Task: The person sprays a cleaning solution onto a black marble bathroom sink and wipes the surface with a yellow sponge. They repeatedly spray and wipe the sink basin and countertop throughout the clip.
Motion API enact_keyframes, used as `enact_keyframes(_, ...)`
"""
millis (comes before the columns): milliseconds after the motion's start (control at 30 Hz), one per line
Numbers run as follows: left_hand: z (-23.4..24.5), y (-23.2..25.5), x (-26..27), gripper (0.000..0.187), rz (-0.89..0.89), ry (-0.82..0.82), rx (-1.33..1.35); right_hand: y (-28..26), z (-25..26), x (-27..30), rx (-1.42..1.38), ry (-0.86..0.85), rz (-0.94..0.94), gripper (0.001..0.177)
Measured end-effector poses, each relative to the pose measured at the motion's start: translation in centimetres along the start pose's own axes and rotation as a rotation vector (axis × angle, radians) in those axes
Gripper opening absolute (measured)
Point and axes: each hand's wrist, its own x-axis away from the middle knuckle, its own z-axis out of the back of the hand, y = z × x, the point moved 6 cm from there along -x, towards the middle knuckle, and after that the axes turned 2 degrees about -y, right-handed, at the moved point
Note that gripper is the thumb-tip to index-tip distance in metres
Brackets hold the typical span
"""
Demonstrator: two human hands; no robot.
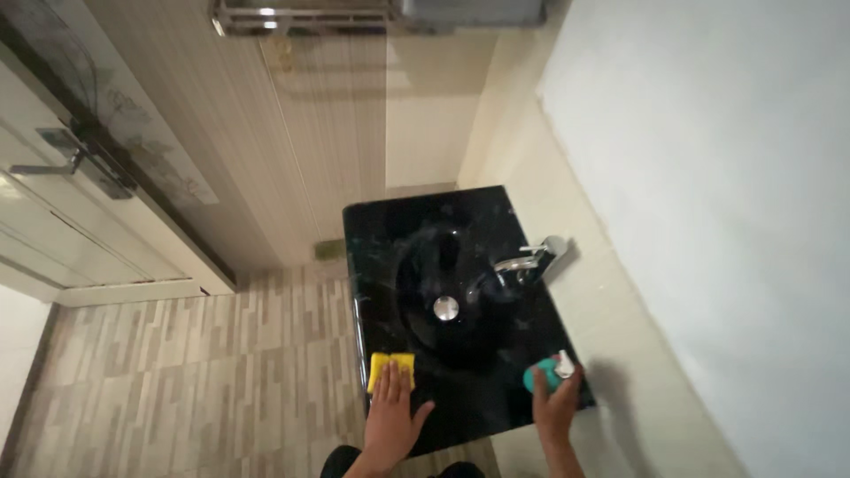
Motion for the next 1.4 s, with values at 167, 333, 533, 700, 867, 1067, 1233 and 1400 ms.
enact_keyframes(167, 1.1, -1.5, -1.7, 0.095, 0.022, 0.033, 0.003, -4.5, 1.7, 0.9, 0.036, -0.064, 0.123, 0.076)
enact_keyframes(333, 0.8, -4.7, -6.3, 0.083, 0.026, 0.099, -0.055, -5.0, 3.9, 5.6, 0.103, -0.004, -0.172, 0.088)
enact_keyframes(533, -3.2, -2.2, -3.5, 0.062, -0.242, 0.071, -0.339, -7.3, -3.2, 11.6, 0.174, -0.665, -0.098, 0.044)
enact_keyframes(700, -0.6, -2.8, -1.3, 0.052, -0.287, 0.436, 0.46, -15.3, -12.4, 11.8, 0.076, -0.846, 0.459, 0.058)
enact_keyframes(867, 3.0, -5.1, -0.3, 0.044, -0.229, 0.473, 0.702, -19.5, -16.1, 12.0, 0.28, -0.988, 0.282, 0.056)
enact_keyframes(1067, 7.8, -6.4, -1.1, 0.043, -0.221, 0.353, 0.578, -24.7, -15.9, 14.1, 0.472, -0.8, 0.417, 0.062)
enact_keyframes(1233, 9.7, -10.0, -3.1, 0.046, -0.23, 0.26, 0.572, -25.4, -21.7, 9.7, 0.406, -0.762, 0.157, 0.05)
enact_keyframes(1400, 9.7, -11.6, -6.5, 0.061, -0.426, 0.157, 0.387, -24.6, -22.5, 11.2, 0.4, -0.655, 0.093, 0.077)
